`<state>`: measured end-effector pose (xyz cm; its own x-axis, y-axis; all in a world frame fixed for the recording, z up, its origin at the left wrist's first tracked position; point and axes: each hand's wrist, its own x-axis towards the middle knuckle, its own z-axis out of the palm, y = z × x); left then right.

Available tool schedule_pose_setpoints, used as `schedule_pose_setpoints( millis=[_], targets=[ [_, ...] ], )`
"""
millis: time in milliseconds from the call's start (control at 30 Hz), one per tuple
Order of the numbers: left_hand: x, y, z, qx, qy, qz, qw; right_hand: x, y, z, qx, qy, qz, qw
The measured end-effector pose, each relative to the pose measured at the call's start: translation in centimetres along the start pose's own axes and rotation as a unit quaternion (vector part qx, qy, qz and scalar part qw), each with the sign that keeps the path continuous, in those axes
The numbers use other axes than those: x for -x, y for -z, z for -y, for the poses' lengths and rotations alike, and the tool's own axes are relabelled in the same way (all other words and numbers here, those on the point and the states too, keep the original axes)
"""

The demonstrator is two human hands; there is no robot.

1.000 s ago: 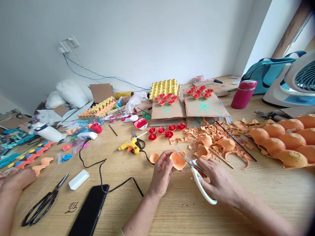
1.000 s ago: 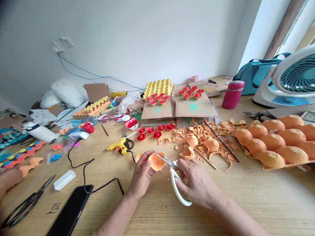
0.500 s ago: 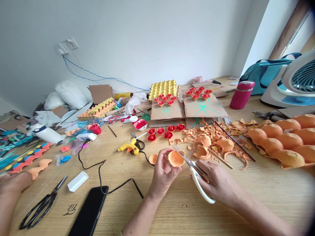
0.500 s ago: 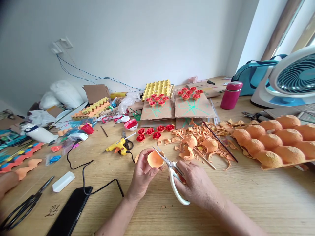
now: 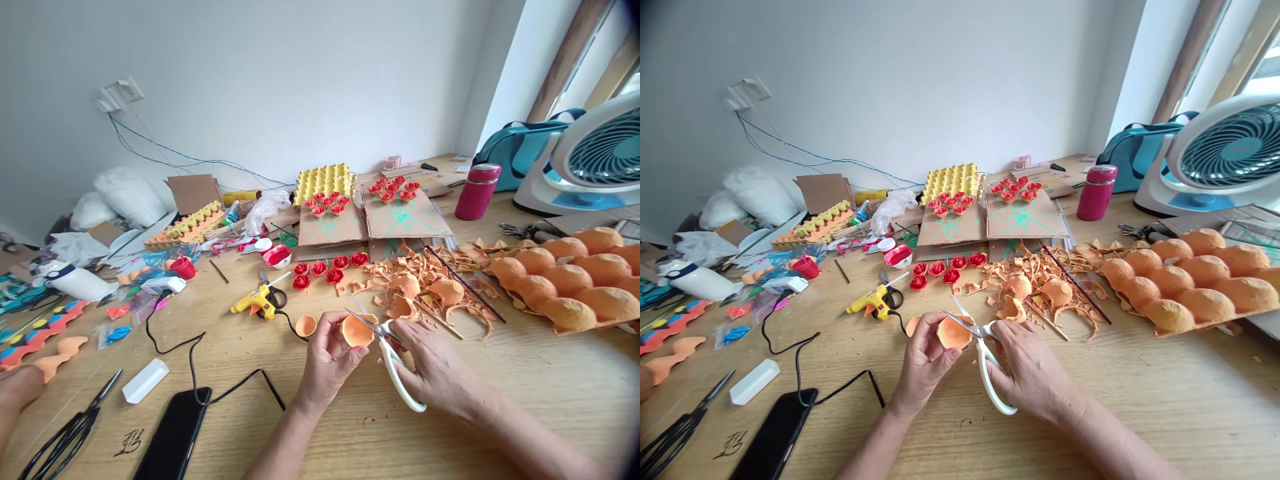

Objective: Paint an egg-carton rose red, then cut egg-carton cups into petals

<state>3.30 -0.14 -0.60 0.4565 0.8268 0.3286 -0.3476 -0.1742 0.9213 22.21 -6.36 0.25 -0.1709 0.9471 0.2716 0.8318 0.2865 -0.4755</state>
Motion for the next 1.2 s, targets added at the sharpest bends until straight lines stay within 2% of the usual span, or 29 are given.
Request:
schedule_pose_setpoints(
  millis=[267, 500, 700, 1200],
  targets=[
    [-0.16, 0.20, -0.05, 0.013, 0.038, -0.021, 0.999, 0.06, 0.13, 0.09, -0.020, -0.018, 0.030, 0.999],
    [-0.28, 0.11, -0.29, 0.019, 0.030, -0.036, 0.999, 0.06, 0.03, 0.01, -0.034, -0.040, 0.055, 0.997],
    [-0.20, 0.44, 0.01, 0.023, 0.042, -0.055, 0.997, 0.12, -0.11, -0.13, -0.045, -0.048, 0.053, 0.996],
    [-0.13, 0.53, 0.05, -0.017, 0.021, -0.024, 0.999, -0.02, -0.24, -0.10, -0.025, -0.022, 0.021, 0.999]
  ],
)
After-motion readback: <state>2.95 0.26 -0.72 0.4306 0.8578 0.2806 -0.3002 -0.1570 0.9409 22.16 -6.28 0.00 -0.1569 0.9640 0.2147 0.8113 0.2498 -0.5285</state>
